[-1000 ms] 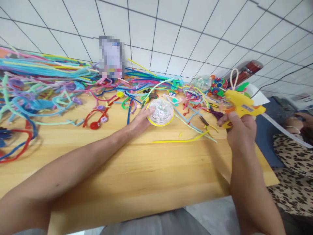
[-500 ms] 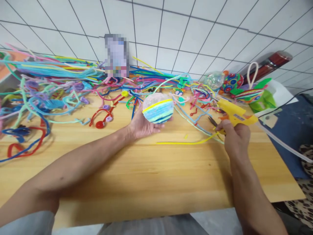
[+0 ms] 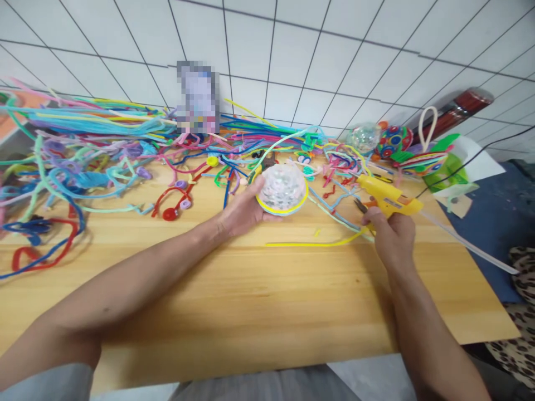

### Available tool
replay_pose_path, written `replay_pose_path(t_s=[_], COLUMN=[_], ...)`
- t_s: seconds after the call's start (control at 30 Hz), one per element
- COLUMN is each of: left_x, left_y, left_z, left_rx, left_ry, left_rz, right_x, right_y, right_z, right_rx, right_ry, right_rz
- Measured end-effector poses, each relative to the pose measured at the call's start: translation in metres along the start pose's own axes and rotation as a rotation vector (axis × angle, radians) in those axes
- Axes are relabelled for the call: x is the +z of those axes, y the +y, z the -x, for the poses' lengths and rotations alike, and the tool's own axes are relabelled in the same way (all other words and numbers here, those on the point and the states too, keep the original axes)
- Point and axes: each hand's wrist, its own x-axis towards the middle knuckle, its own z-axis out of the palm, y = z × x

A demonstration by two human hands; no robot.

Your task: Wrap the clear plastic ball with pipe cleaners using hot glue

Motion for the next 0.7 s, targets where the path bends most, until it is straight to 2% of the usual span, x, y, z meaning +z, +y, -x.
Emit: replay_pose_path(t_s=[0.2, 0.43, 0.53, 0.7], left_x=[0.002, 0.005, 0.005, 0.004], left_y=[-0.014, -0.012, -0.014, -0.016], left_z=[0.001, 0.012, 0.012, 0.011], left_rx=[0.247, 0.389, 0.420, 0.454], left_ry=[0.073, 0.027, 0.022, 0.035], left_rz=[-0.370, -0.823, -0.920, -0.958], right_x=[0.001, 0.004, 0.005, 0.007], right_y=[-0.003, -0.012, -0.016, -0.023], right_z=[0.002, 0.007, 0.010, 0.014], right_rx=[0.022, 0.083, 0.087, 0.097], right_ry=[-0.009, 0.078, 0.084, 0.072], right_rz=[-0.027, -0.004, 0.006, -0.004])
